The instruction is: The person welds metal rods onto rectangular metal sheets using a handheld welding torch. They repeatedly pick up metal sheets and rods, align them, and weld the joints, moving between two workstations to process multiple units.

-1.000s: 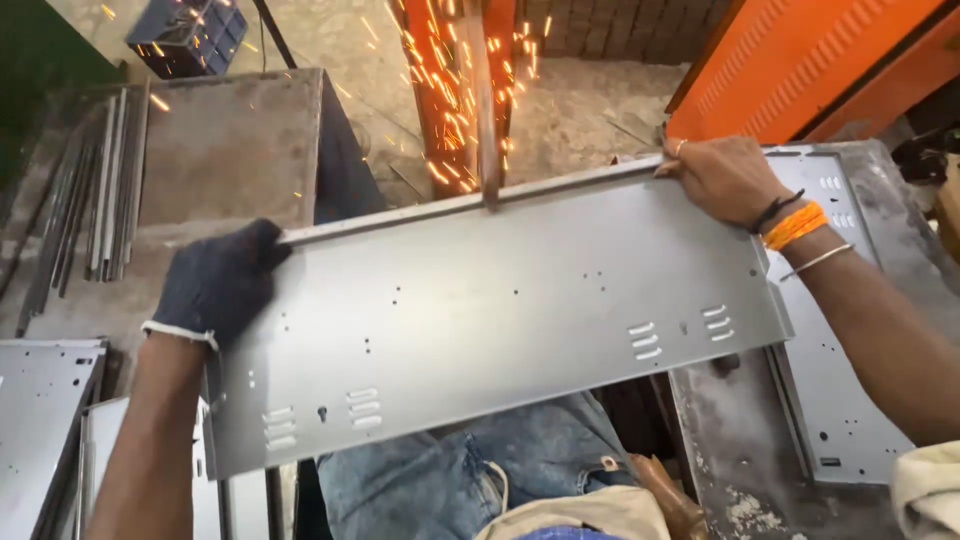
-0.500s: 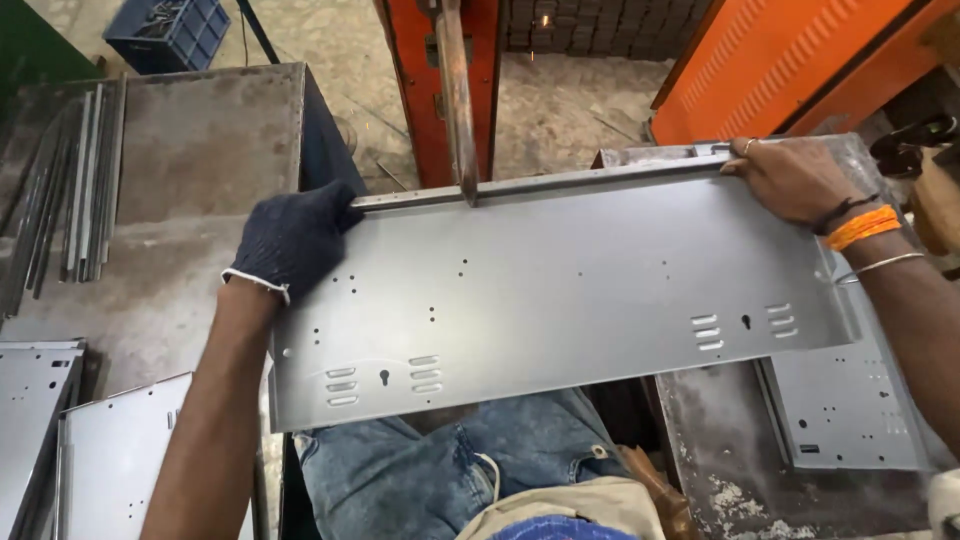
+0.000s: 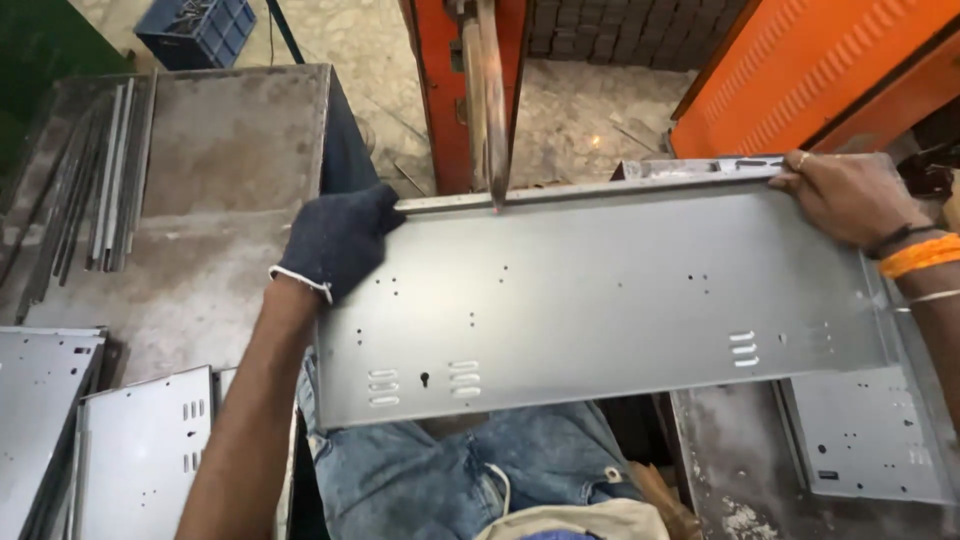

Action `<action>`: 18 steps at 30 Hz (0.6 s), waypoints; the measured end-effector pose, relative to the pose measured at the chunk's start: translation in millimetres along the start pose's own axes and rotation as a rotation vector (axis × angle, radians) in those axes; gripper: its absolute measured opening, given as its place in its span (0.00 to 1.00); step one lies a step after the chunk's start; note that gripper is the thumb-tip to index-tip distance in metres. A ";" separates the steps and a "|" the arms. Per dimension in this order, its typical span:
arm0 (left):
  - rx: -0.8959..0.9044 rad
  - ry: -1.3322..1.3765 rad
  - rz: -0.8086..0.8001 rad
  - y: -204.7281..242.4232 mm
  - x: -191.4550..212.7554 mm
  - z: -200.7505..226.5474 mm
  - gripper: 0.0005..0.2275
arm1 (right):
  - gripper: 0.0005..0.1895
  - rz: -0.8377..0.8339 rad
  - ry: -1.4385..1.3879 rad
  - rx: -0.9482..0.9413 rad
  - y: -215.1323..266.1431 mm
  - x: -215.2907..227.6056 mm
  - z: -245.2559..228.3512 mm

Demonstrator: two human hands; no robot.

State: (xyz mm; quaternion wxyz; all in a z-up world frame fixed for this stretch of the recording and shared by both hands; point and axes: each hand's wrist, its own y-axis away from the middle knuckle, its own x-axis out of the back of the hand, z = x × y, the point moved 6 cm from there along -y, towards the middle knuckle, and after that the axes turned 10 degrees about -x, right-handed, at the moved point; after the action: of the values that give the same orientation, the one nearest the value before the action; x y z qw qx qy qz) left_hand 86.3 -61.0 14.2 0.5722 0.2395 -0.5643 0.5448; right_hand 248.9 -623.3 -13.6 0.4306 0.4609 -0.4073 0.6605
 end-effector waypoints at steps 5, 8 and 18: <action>0.041 -0.003 -0.028 2.7 4.3 -0.5 0.05 | 0.24 0.331 0.000 0.210 7.0 69.7 -69.1; 0.016 0.032 -0.023 0.8 4.8 -0.5 0.04 | 0.21 0.165 -0.225 0.326 -1.3 79.7 -130.1; 0.030 -0.024 -0.061 -0.4 3.1 -6.0 0.04 | 0.20 0.112 -0.377 0.323 -14.9 66.1 -175.8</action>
State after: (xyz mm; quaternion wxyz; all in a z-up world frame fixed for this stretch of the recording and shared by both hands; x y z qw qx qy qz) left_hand 88.2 -54.7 15.6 0.5780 0.2720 -0.5553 0.5326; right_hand 204.1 -441.7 9.2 0.2304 0.6154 -0.3947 0.6422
